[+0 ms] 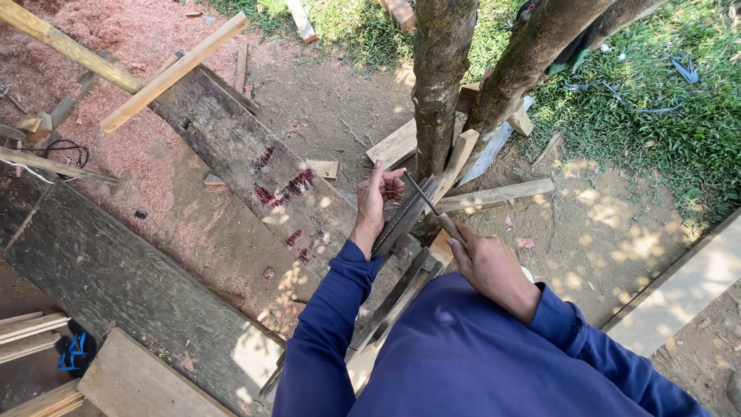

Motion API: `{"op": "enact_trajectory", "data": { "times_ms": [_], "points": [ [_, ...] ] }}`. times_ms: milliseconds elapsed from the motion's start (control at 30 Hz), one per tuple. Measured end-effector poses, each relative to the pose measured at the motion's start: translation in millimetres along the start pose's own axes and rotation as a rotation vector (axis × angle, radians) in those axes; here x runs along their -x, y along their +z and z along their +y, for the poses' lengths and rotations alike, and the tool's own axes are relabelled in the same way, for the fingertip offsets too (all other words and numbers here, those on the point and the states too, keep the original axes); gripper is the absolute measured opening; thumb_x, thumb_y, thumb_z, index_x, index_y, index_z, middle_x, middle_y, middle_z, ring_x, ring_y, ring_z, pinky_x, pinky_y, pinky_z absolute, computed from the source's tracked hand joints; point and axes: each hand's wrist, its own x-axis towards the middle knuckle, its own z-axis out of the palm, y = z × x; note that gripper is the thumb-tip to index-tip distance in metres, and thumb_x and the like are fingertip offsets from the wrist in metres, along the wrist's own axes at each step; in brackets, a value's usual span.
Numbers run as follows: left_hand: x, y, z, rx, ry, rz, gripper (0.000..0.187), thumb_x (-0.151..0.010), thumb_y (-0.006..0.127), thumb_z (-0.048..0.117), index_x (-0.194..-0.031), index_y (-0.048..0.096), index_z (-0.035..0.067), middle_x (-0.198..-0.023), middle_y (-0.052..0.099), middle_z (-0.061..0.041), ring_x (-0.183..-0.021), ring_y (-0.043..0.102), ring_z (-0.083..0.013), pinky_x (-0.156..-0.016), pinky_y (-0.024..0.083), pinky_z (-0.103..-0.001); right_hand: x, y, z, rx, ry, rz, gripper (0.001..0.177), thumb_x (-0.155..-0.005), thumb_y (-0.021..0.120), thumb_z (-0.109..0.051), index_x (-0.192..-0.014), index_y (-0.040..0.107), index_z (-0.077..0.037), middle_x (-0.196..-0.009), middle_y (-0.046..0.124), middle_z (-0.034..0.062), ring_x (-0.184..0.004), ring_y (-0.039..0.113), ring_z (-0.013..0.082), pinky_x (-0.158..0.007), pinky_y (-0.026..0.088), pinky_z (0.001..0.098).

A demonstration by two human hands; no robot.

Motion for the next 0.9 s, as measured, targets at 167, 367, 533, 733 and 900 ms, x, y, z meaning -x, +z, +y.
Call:
{"op": "enact_trajectory", "data": {
  "times_ms": [167, 367, 533, 733, 900],
  "points": [
    [-2, -2, -3, 0.016, -0.008, 0.005, 0.067, -0.104, 0.046, 0.058, -0.106, 0.079, -0.001, -0.08, 0.072, -0.005, -0.073, 0.068, -0.0119, -0.069, 0.058, -0.029, 2, -3, -1, 0.025, -0.011, -0.001, 0.046, -0.1, 0.053, -0.034, -0.138, 0.055, -0.009, -0.059, 0.067, 0.0196, -0.056, 0.07, 0.0376, -0.061, 0.058, 0.0505],
    [-2, -2, -3, 0.017, 0.006, 0.0, 0.067, -0.104, 0.045, 0.058, -0.105, 0.079, -0.001, -0.08, 0.073, -0.006, -0.073, 0.068, -0.0119, -0.069, 0.058, -0.029, 2, -8, -4, 0.061, 0.039, -0.04, 0.05, -0.099, 0.053, -0.035, -0.143, 0.053, -0.014, -0.058, 0.067, 0.0197, -0.056, 0.07, 0.0387, -0.062, 0.058, 0.051],
    [-3, -2, -5, 0.007, 0.004, -0.017, 0.066, -0.104, 0.045, 0.058, -0.105, 0.08, 0.002, -0.081, 0.073, -0.005, -0.073, 0.068, -0.0117, -0.068, 0.057, -0.029, 1, -3, 4, 0.034, 0.051, -0.042, 0.047, -0.099, 0.054, -0.036, -0.139, 0.056, -0.011, -0.059, 0.067, 0.0189, -0.055, 0.07, 0.0364, -0.061, 0.058, 0.0491],
    [-7, -6, -12, 0.012, 0.016, -0.017, 0.066, -0.105, 0.046, 0.057, -0.101, 0.08, 0.001, -0.08, 0.073, -0.006, -0.073, 0.069, -0.012, -0.067, 0.058, -0.029, 3, -7, 3, -0.058, -0.032, 0.018, 0.047, -0.098, 0.056, -0.033, -0.137, 0.059, -0.008, -0.056, 0.065, 0.0192, -0.052, 0.067, 0.0354, -0.057, 0.055, 0.0484],
    [-6, -4, -9, -0.017, 0.038, -0.018, 0.065, -0.104, 0.047, 0.057, -0.1, 0.08, 0.002, -0.08, 0.073, -0.007, -0.072, 0.069, -0.0123, -0.066, 0.058, -0.029, 2, -5, 8, -0.068, 0.022, -0.022, 0.047, -0.099, 0.057, -0.033, -0.138, 0.058, -0.009, -0.053, 0.063, 0.017, -0.046, 0.064, 0.031, -0.053, 0.054, 0.0449]
  ]
}}
